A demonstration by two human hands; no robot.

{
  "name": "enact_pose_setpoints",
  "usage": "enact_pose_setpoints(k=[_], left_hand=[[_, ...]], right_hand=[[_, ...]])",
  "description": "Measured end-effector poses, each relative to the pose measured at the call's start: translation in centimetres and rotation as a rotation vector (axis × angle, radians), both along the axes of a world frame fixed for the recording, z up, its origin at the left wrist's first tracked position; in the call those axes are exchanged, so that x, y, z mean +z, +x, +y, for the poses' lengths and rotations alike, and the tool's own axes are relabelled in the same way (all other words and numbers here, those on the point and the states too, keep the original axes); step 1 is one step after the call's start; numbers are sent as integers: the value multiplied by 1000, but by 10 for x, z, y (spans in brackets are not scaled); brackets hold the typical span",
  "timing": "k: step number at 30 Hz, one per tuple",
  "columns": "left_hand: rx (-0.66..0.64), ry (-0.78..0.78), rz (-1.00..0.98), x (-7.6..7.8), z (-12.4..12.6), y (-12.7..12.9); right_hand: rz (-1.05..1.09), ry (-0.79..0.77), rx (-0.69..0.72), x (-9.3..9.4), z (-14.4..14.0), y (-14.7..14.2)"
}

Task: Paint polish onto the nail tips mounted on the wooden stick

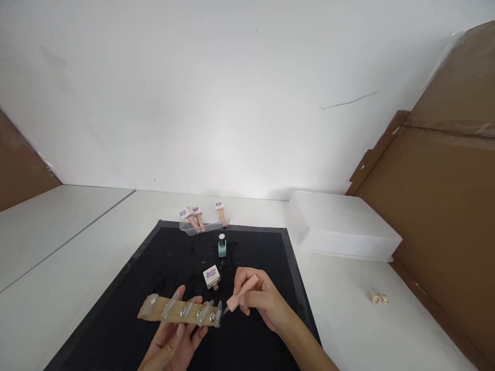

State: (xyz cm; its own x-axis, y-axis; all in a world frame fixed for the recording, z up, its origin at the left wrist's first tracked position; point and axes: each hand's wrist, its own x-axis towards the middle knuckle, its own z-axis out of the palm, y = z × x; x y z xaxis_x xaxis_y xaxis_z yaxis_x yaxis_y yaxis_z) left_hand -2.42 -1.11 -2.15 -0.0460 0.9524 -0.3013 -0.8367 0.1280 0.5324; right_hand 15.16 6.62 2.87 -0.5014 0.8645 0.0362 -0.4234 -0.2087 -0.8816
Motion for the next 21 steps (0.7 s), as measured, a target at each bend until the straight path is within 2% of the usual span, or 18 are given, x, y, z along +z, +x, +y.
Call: enact_pose_setpoints(k=[10, 17, 21], left_hand=[[-16, 78, 38, 0, -1, 0], [8, 85, 118, 4, -1, 1], [19, 92, 106, 5, -1, 2]], right_hand=[[46, -14, -106, -3, 2, 2], [50, -11, -3, 2, -2, -1], [8, -7, 6, 2, -3, -1]])
